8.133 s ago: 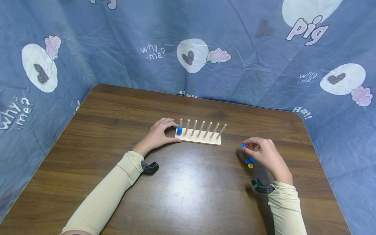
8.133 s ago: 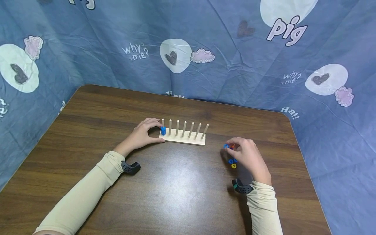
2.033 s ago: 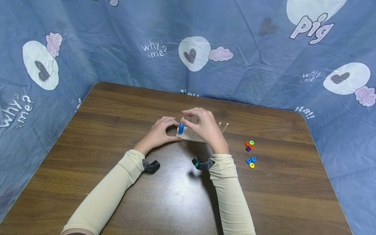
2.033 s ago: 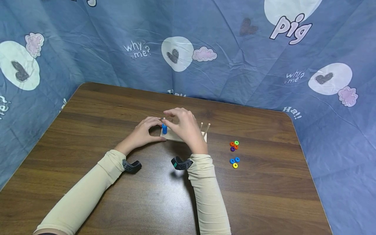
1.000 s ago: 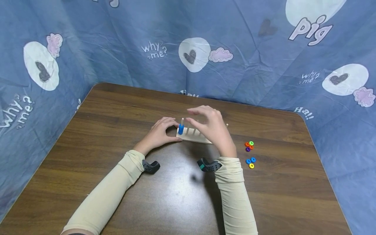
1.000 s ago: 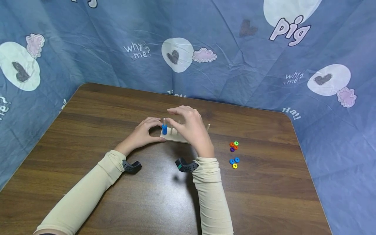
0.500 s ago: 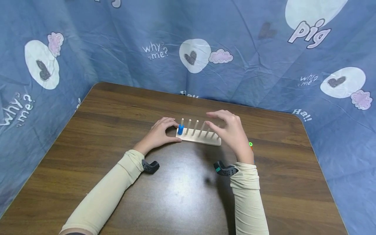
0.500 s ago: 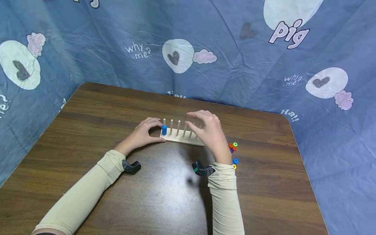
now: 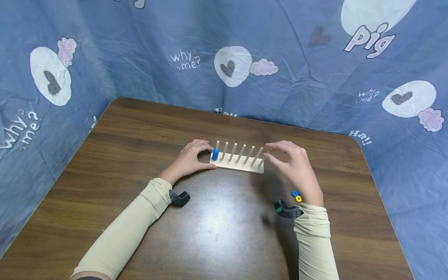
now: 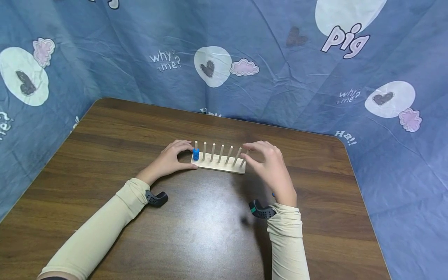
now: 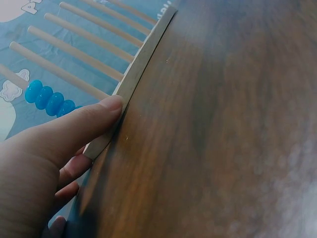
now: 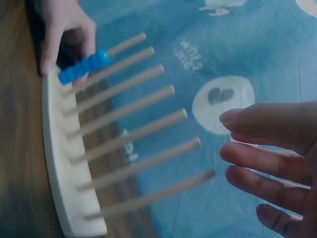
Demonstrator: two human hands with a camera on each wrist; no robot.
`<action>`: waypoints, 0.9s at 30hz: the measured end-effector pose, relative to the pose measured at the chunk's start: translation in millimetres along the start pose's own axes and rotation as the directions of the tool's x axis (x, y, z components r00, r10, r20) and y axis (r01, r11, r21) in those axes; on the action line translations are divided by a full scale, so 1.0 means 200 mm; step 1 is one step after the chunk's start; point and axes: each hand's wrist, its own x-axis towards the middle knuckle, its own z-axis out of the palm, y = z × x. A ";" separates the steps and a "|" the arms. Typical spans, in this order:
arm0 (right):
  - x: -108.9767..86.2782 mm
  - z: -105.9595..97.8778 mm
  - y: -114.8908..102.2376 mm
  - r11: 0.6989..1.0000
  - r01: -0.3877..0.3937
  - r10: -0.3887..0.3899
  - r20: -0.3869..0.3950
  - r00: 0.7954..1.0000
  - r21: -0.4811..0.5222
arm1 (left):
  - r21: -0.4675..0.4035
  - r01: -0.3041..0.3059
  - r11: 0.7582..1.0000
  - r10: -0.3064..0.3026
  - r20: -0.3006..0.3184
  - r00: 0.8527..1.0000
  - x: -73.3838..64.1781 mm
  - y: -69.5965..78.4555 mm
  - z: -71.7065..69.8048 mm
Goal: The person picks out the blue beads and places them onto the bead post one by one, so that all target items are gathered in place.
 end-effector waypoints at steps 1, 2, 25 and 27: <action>-0.01 -0.01 0.01 1.000 -0.003 0.003 0.001 1.000 -0.008 | 0.000 0.001 1.000 -0.001 0.001 1.000 0.00 0.00 0.00; -0.02 -0.02 0.03 1.000 -0.003 0.003 0.002 1.000 -0.015 | 0.001 0.000 1.000 0.000 0.003 1.000 0.00 0.00 0.00; -0.29 -0.17 0.29 0.983 -0.071 0.085 0.077 0.993 -0.168 | 0.006 0.003 1.000 -0.002 -0.002 1.000 0.00 0.00 0.00; -0.31 -0.17 0.30 0.983 -0.077 0.094 0.100 0.991 -0.169 | 0.004 0.005 1.000 -0.005 0.000 1.000 0.00 0.00 0.00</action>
